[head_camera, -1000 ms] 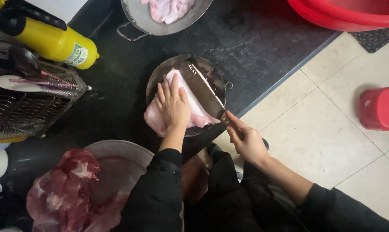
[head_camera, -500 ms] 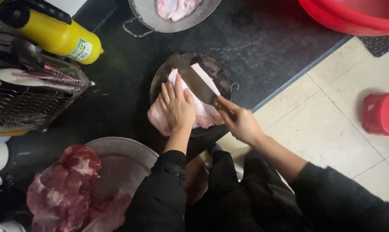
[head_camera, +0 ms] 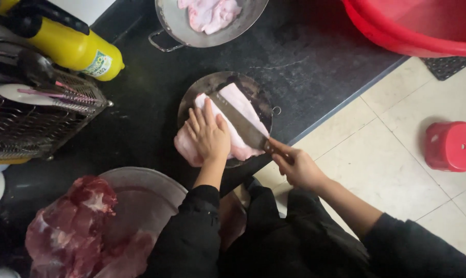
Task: Slicing a piece of pork skin into smaller strips using a large kitchen knife on a wooden cutting board.
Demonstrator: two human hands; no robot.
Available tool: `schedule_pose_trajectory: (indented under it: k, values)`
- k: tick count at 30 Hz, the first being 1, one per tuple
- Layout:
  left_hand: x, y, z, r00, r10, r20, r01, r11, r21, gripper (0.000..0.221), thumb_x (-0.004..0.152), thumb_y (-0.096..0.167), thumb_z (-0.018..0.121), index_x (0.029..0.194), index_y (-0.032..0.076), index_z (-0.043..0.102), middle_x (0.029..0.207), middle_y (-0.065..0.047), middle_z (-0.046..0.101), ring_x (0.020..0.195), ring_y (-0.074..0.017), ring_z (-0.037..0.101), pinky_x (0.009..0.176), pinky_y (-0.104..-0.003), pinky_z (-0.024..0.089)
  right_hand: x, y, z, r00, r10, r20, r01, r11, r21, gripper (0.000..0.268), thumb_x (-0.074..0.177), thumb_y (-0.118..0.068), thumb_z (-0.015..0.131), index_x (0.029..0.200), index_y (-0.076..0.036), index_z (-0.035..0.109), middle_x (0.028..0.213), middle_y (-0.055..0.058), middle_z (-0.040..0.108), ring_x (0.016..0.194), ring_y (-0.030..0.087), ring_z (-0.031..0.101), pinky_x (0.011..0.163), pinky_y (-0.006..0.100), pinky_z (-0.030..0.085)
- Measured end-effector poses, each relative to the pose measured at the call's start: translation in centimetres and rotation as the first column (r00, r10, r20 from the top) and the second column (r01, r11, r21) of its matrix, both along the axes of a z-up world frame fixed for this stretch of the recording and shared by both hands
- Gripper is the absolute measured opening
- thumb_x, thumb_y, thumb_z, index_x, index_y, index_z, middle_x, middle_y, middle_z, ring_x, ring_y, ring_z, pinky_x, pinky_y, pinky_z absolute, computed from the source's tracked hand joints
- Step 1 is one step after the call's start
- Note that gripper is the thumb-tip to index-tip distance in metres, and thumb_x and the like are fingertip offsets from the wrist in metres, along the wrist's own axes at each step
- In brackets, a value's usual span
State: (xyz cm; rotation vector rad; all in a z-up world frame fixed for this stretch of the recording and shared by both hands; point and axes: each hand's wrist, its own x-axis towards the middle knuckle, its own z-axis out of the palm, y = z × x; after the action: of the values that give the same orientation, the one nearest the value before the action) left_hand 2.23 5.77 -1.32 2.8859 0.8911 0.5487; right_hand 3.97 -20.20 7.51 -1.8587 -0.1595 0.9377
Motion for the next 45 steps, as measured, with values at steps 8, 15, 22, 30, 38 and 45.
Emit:
schedule_pose_trajectory:
  k: [8, 15, 22, 30, 38, 45]
  values:
    - [-0.5, 0.3, -0.3, 0.999, 0.015, 0.045, -0.018, 0.997, 0.078, 0.059, 0.104, 0.036, 0.055, 0.16, 0.023, 0.046, 0.161, -0.016, 0.049, 0.154, -0.0347, 0.04, 0.125, -0.059, 0.028, -3.1, -3.4, 1.4, 1.0, -0.021, -0.02, 0.02, 0.999, -0.038, 0.055, 0.098, -0.022, 0.065, 0.152, -0.027, 0.061, 0.102, 0.019, 0.083, 0.081, 0.029, 0.076, 0.074, 0.044, 0.062]
    - [-0.6, 0.5, -0.9, 0.995, 0.022, 0.101, -0.035, 0.991, 0.131, 0.06, 0.1, 0.033, 0.06, 0.158, 0.021, 0.05, 0.165, -0.014, 0.046, 0.15, -0.0372, 0.045, 0.124, -0.059, 0.03, -5.9, -6.6, 0.3, 0.997, 0.023, 0.076, -0.015, 0.995, -0.098, 0.058, 0.096, -0.027, 0.069, 0.152, -0.036, 0.062, 0.115, 0.013, 0.084, 0.114, 0.035, 0.077, 0.099, 0.053, 0.059]
    - [-1.9, 0.1, 0.9, 0.998, 0.056, 0.032, -0.057, 0.998, 0.03, 0.055, 0.105, 0.027, 0.051, 0.159, 0.018, 0.049, 0.168, -0.017, 0.039, 0.148, -0.041, 0.047, 0.122, -0.057, 0.032, -8.4, -11.6, 0.1, 0.998, 0.062, 0.022, -0.06, 0.994, -0.096, 0.057, 0.098, -0.024, 0.063, 0.155, -0.026, 0.055, 0.147, -0.001, 0.069, 0.136, 0.012, 0.065, 0.12, 0.029, 0.042]
    - [-6.6, -0.5, 5.1, 0.638, -0.758, -0.134, 0.75, 0.651, -0.116, 0.079, 0.077, -0.014, 0.057, 0.148, 0.02, 0.06, 0.164, -0.005, 0.05, 0.153, -0.0322, 0.042, 0.125, -0.06, 0.029, -11.8, -20.0, -0.5, 0.995, -0.101, -0.009, 0.096, 0.963, -0.251, 0.055, 0.095, -0.023, 0.071, 0.149, -0.027, 0.068, 0.096, -0.008, 0.085, 0.063, 0.009, 0.062, 0.067, 0.023, 0.059]
    - [-8.3, -1.6, 7.8, 0.668, -0.731, -0.142, 0.731, 0.68, -0.057, 0.04, 0.071, 0.021, 0.069, 0.111, 0.017, 0.069, 0.126, -0.004, 0.066, 0.128, -0.0309, 0.055, 0.119, -0.053, 0.034, -12.8, -20.3, -1.2, 0.951, -0.265, -0.161, 0.242, 0.959, -0.148, 0.056, 0.097, -0.019, 0.068, 0.152, -0.021, 0.066, 0.07, 0.007, 0.06, 0.056, 0.018, 0.051, 0.047, 0.03, 0.047]
    - [-7.4, -0.1, 6.6, 0.727, -0.652, -0.215, 0.68, 0.727, 0.097, 0.051, 0.073, 0.017, 0.08, 0.121, 0.023, 0.065, 0.128, 0.004, 0.064, 0.117, -0.025, 0.059, 0.101, -0.042, 0.047, -13.4, -18.7, -3.8, 0.998, -0.062, 0.001, 0.062, 0.994, 0.089, 0.046, 0.094, -0.016, 0.069, 0.14, -0.011, 0.073, 0.152, 0.001, 0.068, 0.135, 0.011, 0.065, 0.121, 0.028, 0.041]
